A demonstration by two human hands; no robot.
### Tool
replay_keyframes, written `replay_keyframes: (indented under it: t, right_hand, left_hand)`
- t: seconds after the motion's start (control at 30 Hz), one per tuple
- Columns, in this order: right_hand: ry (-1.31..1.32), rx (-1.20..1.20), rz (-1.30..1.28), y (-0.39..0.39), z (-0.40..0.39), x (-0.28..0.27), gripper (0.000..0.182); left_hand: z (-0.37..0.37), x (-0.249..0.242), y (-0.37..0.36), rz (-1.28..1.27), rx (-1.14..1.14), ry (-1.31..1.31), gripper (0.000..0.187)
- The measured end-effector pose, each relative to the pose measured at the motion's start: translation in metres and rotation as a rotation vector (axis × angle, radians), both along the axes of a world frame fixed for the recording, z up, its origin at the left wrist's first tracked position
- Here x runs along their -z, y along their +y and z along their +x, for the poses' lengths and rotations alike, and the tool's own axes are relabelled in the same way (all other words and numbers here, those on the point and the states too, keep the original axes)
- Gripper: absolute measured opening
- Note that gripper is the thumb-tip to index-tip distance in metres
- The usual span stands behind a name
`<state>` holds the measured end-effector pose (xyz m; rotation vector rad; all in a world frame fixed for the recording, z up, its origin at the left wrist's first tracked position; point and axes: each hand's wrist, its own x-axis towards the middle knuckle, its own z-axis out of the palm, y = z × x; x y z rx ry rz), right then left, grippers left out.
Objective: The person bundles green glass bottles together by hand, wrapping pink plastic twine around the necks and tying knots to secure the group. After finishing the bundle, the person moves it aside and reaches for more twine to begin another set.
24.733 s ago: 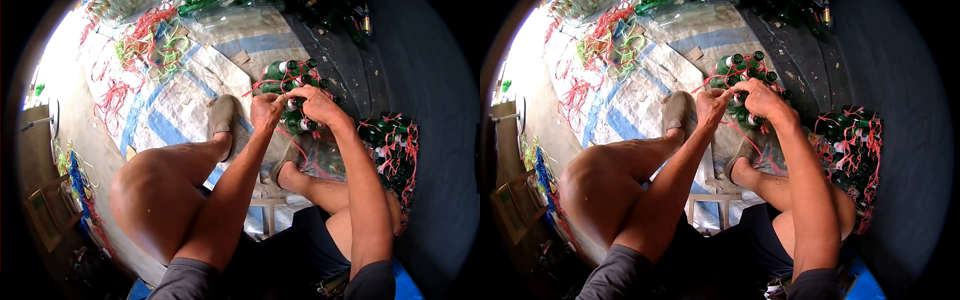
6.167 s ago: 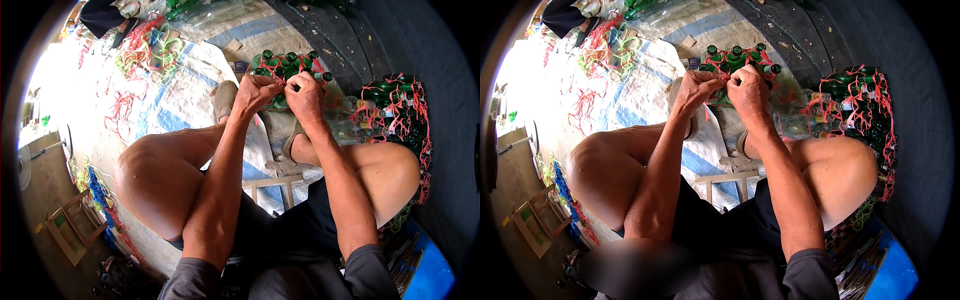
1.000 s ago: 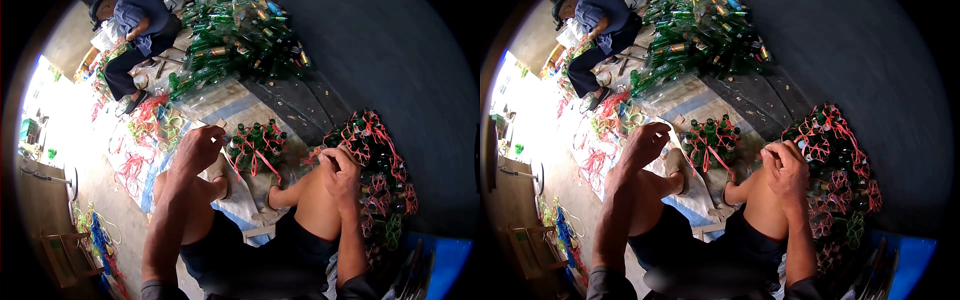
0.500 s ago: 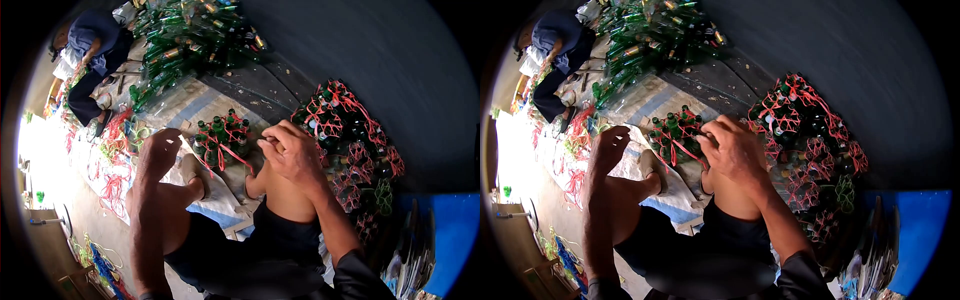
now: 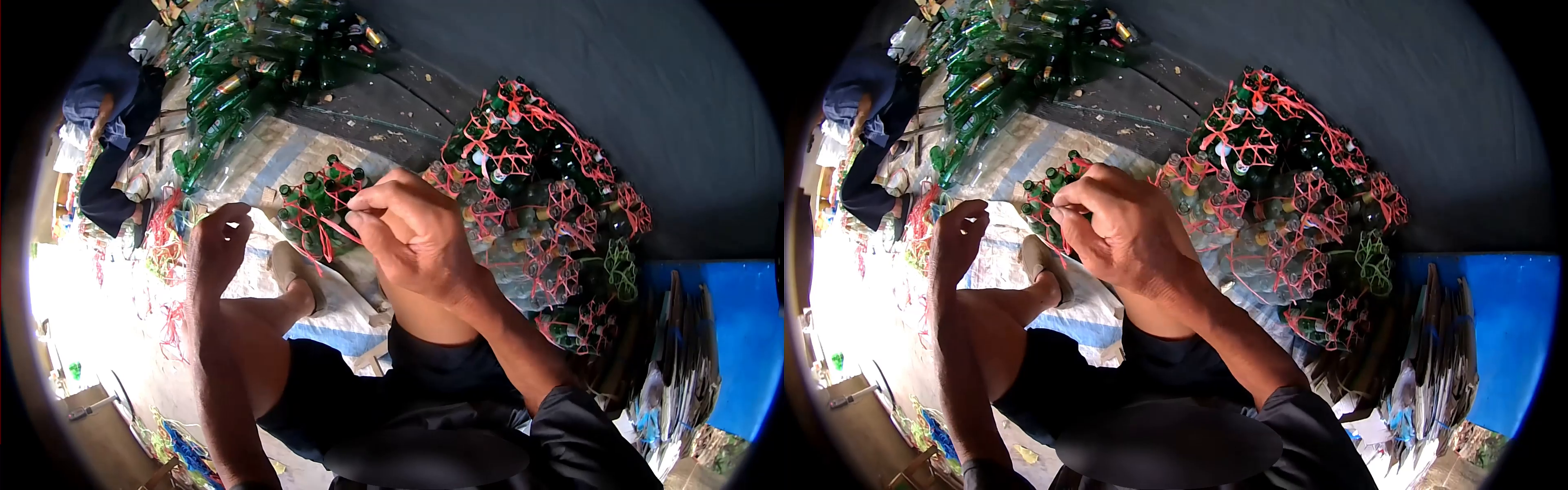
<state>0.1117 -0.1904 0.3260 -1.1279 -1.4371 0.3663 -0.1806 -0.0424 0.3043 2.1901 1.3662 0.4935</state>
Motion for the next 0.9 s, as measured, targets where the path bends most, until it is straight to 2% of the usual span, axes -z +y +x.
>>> replay_keyframes:
  t: [0.07, 0.13, 0.2, 0.33, 0.4, 0.47, 0.67, 0.73, 0.77, 0.9]
  right_hand:
    - [0.021, 0.028, 0.066, -0.01, 0.008, -0.006, 0.01]
    - [0.1, 0.103, 0.048, -0.017, 0.02, 0.011, 0.009]
    - [0.291, 0.167, -0.12, -0.03, 0.032, 0.019, 0.01]
    - [0.409, 0.328, -0.352, -0.046, 0.072, 0.054, 0.015]
    - [0.336, 0.383, -0.499, -0.052, 0.087, 0.07, 0.015]
    - [0.356, 0.364, -0.52, -0.048, 0.093, 0.085, 0.016]
    - [0.098, 0.063, -0.668, 0.008, 0.092, 0.105, 0.026]
    - [0.137, -0.09, -0.699, 0.047, 0.085, 0.117, 0.029]
    - [0.042, -0.145, -0.684, 0.064, 0.078, 0.117, 0.029]
    - [-0.244, -0.373, -0.623, 0.127, 0.042, 0.124, 0.036]
  left_hand:
    - [0.001, 0.001, 0.002, -0.002, 0.008, 0.005, 0.024]
    - [0.003, 0.001, 0.003, -0.009, 0.003, 0.01, 0.025]
    - [0.006, 0.0, 0.005, -0.016, 0.007, 0.02, 0.026]
    - [0.013, -0.001, 0.006, 0.002, -0.009, 0.034, 0.027]
    - [0.017, -0.005, 0.007, -0.013, -0.016, 0.078, 0.028]
    - [0.022, -0.008, 0.007, -0.015, -0.006, -0.017, 0.028]
    - [0.049, -0.051, 0.022, 0.119, 0.163, -0.143, 0.027]
    - [0.061, -0.07, 0.026, 0.133, 0.18, -0.217, 0.028]
    - [0.066, -0.074, 0.029, 0.091, 0.141, -0.248, 0.028]
    - [0.065, -0.044, 0.052, 0.002, 0.106, -0.436, 0.03]
